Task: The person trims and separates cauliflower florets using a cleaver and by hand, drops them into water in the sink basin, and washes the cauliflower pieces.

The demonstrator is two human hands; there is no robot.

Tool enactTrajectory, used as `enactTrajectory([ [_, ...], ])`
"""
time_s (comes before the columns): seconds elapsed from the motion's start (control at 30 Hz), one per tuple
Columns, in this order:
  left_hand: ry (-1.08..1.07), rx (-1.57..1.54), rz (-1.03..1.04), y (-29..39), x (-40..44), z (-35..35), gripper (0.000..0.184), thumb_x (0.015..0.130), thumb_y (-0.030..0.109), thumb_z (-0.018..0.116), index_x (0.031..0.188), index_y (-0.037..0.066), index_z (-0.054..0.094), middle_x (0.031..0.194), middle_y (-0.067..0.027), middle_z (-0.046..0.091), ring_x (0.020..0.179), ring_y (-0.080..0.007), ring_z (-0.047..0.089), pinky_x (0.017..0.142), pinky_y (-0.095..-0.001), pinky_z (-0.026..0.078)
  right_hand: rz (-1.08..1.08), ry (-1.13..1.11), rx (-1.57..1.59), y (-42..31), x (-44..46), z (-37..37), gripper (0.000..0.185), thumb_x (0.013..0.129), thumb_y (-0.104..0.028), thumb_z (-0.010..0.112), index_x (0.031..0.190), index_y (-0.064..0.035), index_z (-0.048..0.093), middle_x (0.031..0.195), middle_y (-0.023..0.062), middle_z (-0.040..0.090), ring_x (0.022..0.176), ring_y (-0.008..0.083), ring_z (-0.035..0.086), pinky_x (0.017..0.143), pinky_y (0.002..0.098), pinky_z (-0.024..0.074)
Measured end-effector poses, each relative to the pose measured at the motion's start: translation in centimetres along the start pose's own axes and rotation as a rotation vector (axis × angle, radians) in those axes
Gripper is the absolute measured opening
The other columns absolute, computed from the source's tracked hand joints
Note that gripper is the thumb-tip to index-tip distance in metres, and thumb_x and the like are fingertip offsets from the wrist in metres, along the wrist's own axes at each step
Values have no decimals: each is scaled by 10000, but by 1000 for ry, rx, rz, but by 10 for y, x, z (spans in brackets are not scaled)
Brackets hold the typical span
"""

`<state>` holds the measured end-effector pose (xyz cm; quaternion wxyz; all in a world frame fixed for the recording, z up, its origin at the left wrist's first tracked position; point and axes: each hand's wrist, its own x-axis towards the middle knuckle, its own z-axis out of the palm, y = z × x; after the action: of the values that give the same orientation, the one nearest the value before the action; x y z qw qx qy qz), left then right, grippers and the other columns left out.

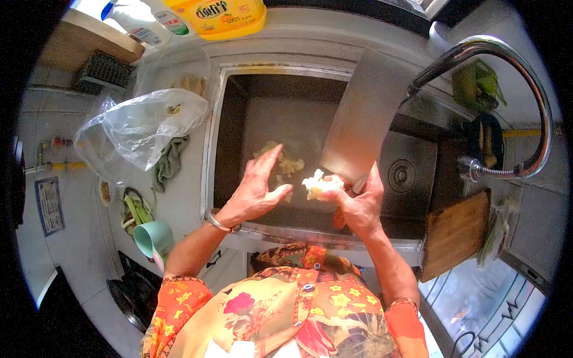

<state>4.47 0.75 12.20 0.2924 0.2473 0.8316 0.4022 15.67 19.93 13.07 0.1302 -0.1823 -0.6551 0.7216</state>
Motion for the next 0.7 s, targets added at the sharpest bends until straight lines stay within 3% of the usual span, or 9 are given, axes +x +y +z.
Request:
enactTrajectory([
  [0.03,158,127,217,1,0,2,521,767,291,709,1229,102,562,1299,-220,482,1178,-385,449,1000,-485,346,80,-5,36,-3,0,1,562,704,5,766,1154,-26,431,922,86,644,828,159,655,691,266,548],
  [0.07,-19,0,258,13,1,-7,546,779,279,709,1285,182,530,1435,-190,319,1276,-385,312,1057,-484,262,163,-9,70,-5,0,1,560,711,-16,770,1159,-24,433,933,86,640,835,162,655,700,276,550],
  [0.1,-85,-57,417,18,3,-11,445,807,258,693,1231,200,574,1400,-185,361,1260,-373,338,1044,-478,293,165,-10,70,-4,1,3,560,711,-16,770,1159,-24,433,933,86,640,835,162,655,700,276,550],
  [0.17,-228,-94,478,20,6,-12,342,819,223,682,1153,178,627,1356,-166,409,1276,-339,351,1043,-427,314,107,-69,191,-1,2,5,562,711,-35,780,1160,-20,442,958,86,630,839,168,654,710,289,550],
  [0.3,-132,-45,530,16,13,-11,238,807,226,692,1027,141,658,1168,-123,519,1136,-303,450,967,-406,374,227,-90,214,-3,2,4,566,704,-49,788,1153,-20,446,966,83,618,827,166,652,696,279,547],
  [0.33,-121,-51,577,16,14,-9,204,828,227,668,974,90,627,1100,-105,511,1072,-304,445,933,-445,375,223,-75,201,1,2,3,564,702,-49,788,1149,-20,446,955,80,617,817,165,652,692,278,546],
  [0.57,-31,-83,580,18,9,3,137,855,158,628,899,39,576,904,-98,542,905,-267,518,801,-396,418,159,-25,172,1,5,7,517,713,-47,779,1112,-25,451,878,57,619,765,136,634,661,256,531],
  [0.67,-26,-172,265,15,6,0,151,909,164,598,936,17,575,815,-87,622,752,-175,607,673,-289,477,82,33,100,9,7,4,484,730,-33,764,1101,-33,453,837,45,617,714,112,610,619,234,511],
  [0.7,-26,-172,265,13,6,0,151,909,164,598,936,17,575,815,-87,622,752,-175,607,673,-289,477,83,32,100,8,8,4,484,730,-33,764,1101,-33,453,837,45,617,714,112,610,619,234,511],
])
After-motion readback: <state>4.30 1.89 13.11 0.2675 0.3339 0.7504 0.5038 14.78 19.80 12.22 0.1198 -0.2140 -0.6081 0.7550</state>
